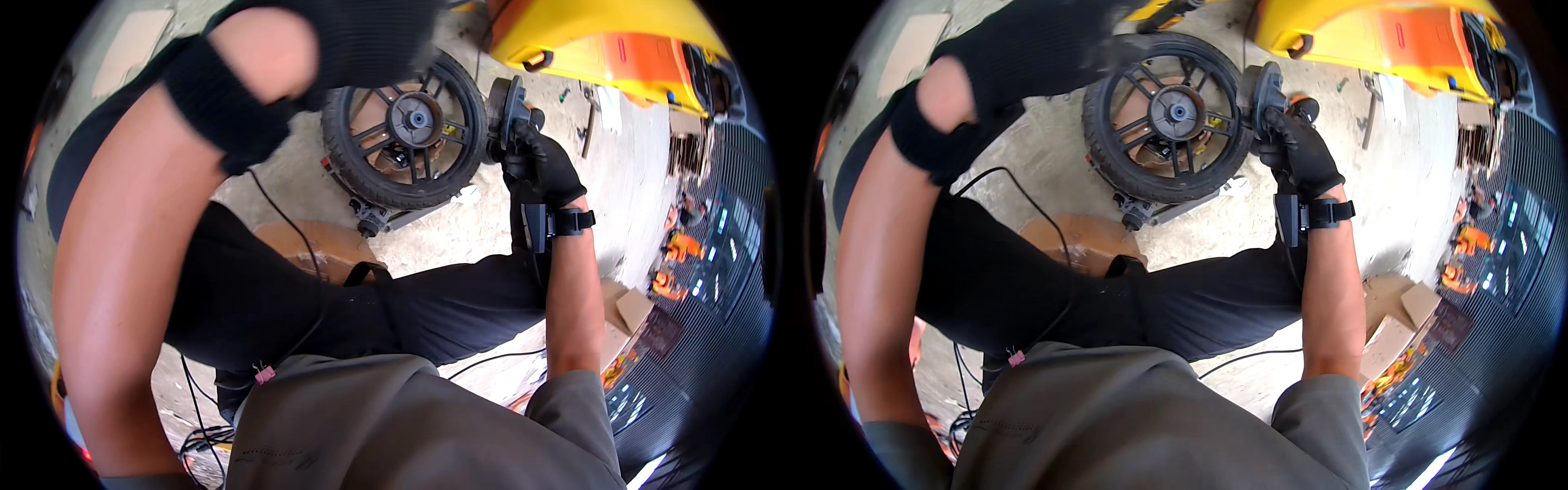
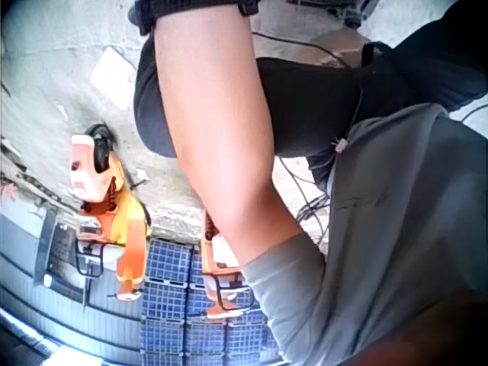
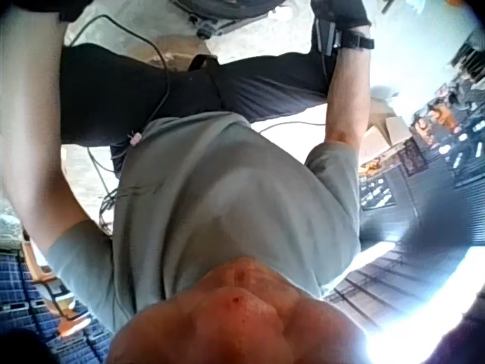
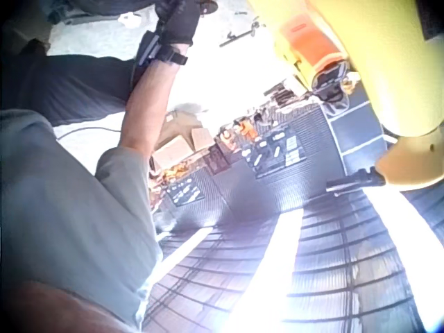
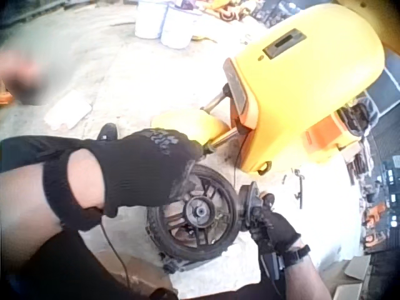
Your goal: The person, wearing black gloves, removes a brake assembly from a motorcycle wheel, handles the brake components by hand, and then reinserts the assembly back into the wheel hub.
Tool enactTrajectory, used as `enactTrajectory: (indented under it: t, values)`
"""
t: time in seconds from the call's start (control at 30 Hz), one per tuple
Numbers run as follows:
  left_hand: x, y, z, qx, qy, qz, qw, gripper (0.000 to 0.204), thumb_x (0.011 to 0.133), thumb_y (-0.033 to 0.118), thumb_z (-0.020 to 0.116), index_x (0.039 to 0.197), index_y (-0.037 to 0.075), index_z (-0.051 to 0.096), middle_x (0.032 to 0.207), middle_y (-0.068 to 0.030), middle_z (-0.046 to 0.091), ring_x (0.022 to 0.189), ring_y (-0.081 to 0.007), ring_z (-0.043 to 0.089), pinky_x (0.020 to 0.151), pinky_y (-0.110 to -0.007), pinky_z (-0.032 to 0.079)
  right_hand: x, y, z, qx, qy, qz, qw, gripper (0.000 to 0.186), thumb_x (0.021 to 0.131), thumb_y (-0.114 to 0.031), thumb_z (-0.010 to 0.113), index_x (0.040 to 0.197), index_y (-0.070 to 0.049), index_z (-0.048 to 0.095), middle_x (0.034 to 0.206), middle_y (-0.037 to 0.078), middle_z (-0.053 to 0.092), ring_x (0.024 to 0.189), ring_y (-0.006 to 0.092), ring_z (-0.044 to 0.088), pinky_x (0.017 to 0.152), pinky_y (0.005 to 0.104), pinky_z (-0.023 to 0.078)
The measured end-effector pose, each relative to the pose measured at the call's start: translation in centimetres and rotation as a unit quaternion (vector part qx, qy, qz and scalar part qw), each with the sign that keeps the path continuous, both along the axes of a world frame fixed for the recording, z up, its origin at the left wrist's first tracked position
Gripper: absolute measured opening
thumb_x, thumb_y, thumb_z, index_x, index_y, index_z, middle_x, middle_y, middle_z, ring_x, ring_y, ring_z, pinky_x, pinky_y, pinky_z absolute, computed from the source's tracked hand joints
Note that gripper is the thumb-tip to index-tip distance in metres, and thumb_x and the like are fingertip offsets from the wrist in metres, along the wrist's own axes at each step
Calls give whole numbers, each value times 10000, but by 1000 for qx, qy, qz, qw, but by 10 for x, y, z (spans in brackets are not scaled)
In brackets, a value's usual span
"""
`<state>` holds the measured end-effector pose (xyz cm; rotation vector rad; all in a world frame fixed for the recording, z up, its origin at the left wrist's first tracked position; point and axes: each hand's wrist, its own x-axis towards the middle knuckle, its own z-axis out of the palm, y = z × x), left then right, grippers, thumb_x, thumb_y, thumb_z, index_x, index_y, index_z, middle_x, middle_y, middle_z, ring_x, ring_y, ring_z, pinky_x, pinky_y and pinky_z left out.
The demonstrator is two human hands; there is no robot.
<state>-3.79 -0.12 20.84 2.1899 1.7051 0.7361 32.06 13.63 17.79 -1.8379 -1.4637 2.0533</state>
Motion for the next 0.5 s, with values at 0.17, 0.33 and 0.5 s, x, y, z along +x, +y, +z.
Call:
enactTrajectory:
  t: [0.17,0.33,0.5]
  values:
    - [3,-13,33,-80,42,41,995,347,847,214,675,1143,36,644,1047,-175,676,974,-342,651,836,-398,534,4,-14,0,-25,104,-109,988,311,985,-374,548,1016,-83,654,785,64,655,589,138,559,507,237,422]
    - [12,9,-25,45,-2,-33,998,413,879,237,742,1198,9,614,1085,-206,665,946,-340,666,848,-373,542,38,-25,1,-24,239,-86,967,437,1003,-382,421,1061,-20,658,862,139,701,558,168,581,460,263,435]
    - [12,-6,2,-73,73,42,994,557,808,237,798,1291,64,580,1179,-166,656,1042,-316,653,864,-415,517,26,-25,5,-78,383,-6,921,612,906,-441,569,1258,59,550,998,263,675,561,240,610,448,302,467]
